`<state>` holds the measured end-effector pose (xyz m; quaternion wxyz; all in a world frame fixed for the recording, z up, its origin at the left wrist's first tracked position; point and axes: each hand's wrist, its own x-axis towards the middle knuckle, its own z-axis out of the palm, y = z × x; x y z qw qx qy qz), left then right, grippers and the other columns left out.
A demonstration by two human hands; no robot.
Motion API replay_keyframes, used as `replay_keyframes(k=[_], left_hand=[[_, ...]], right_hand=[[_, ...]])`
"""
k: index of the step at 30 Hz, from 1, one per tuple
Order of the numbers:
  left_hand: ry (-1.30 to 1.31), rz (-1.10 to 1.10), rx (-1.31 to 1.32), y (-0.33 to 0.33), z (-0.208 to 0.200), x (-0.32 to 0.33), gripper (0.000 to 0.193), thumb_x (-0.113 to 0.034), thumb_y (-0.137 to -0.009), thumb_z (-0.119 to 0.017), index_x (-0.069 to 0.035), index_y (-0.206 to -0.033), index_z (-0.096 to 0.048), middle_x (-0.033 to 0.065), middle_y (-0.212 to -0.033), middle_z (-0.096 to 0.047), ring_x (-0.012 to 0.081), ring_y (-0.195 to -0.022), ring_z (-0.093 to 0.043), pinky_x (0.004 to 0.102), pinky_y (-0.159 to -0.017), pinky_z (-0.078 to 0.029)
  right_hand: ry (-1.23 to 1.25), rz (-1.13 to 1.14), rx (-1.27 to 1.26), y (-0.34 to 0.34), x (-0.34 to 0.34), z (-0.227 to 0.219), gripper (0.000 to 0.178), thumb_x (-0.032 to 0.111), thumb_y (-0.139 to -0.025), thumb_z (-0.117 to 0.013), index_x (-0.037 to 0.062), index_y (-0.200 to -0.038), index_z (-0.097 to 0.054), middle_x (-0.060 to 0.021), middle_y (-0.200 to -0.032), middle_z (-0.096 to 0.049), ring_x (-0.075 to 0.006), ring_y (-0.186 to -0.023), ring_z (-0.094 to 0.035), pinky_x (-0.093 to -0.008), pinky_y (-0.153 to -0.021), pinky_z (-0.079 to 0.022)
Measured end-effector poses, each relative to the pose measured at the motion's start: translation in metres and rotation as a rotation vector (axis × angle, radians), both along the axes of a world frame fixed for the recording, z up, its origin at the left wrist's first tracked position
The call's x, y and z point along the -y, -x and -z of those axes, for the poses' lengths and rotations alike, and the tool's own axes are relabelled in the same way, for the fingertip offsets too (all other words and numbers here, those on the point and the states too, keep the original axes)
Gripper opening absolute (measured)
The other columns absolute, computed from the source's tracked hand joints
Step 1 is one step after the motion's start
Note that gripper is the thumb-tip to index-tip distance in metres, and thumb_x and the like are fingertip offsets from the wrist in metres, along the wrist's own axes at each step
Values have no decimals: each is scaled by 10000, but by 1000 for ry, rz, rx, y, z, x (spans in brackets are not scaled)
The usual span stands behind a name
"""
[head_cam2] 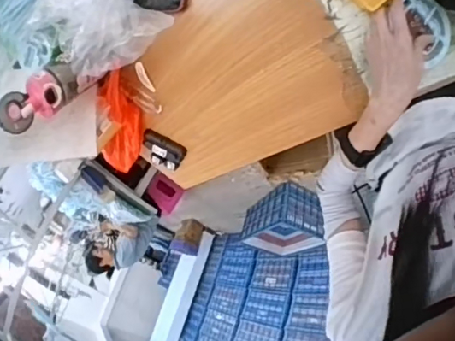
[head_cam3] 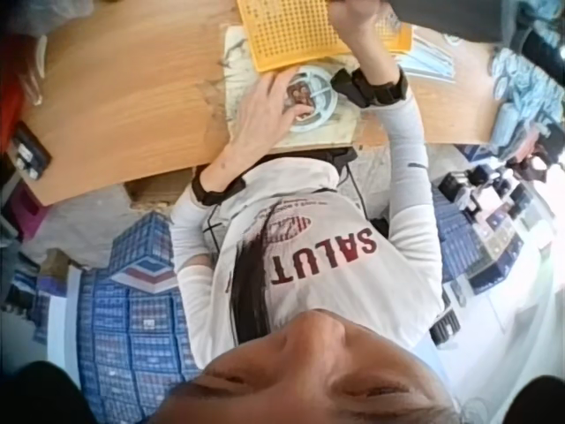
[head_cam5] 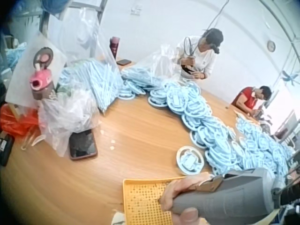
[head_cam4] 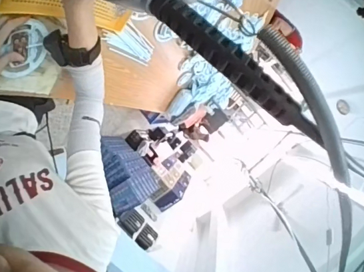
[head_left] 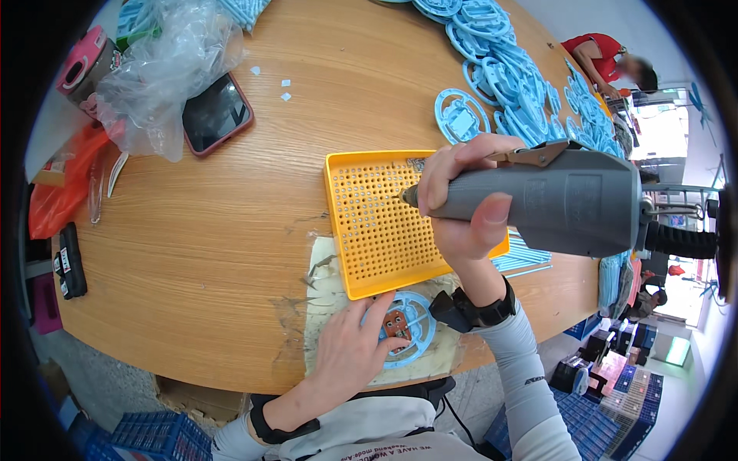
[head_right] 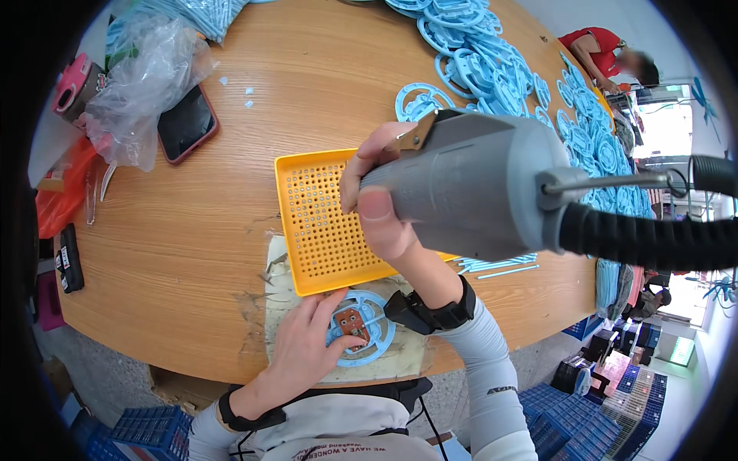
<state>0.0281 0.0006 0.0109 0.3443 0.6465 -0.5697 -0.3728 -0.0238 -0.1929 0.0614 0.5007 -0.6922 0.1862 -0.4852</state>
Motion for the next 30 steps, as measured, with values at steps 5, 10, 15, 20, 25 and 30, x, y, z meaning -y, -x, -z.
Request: replay_keyframes(k=[5, 10, 15, 20, 25, 30], left_hand=[[44, -36, -3, 0, -1, 0, 636, -293, -726, -741, -42, -1259, -504, 126, -1023, -548, 315, -818, -569, 403, -696, -446], [50, -36, -6, 2, 2, 0, 646, -290, -715, -748, -44, -1261, -505, 127, -1027, -545, 318, -819, -569, 406, -693, -450], [70, -36, -39, 0, 0, 1, 627, -283, -728, -743, -41, -1256, -509, 130, -1020, -542, 315, -823, -570, 401, -695, -452], [95, -29, 0, -1, 2, 1, 539, -267, -780, -708, -35, -1233, -532, 119, -945, -540, 297, -788, -564, 391, -665, -446], [139, -66, 6, 2, 6, -1, 474, -237, -807, -685, -38, -1215, -548, 104, -900, -539, 282, -746, -560, 382, -636, -440], [143, -97, 55, 2, 5, 0, 467, -211, -796, -692, -45, -1209, -550, 98, -892, -547, 278, -731, -566, 376, -632, -442]], right_hand=[[32, -5, -23, 2, 0, 3, 594, 628, -827, -564, 75, -982, -409, -35, -551, -471, -116, -435, -442, -231, -409, -379], [72, 44, -133, 6, 1, 18, 596, 627, -826, -569, 75, -985, -410, -38, -558, -480, -121, -449, -454, -232, -417, -386], [3, -51, -26, 7, 3, 19, 578, 619, -844, -546, 74, -993, -424, -46, -568, -494, -131, -449, -461, -243, -426, -389], [38, -47, 169, 18, -15, -24, 568, 621, -861, -504, 72, -987, -434, -42, -564, -502, -132, -429, -456, -246, -425, -358], [26, -154, 166, 43, -66, -49, 571, 627, -855, -522, 75, -942, -404, -6, -527, -521, -141, -383, -497, -266, -419, -417], [67, -216, 85, 58, -93, -24, 562, 609, -851, -550, 79, -957, -398, -13, -544, -563, -156, -413, -550, -279, -444, -466]])
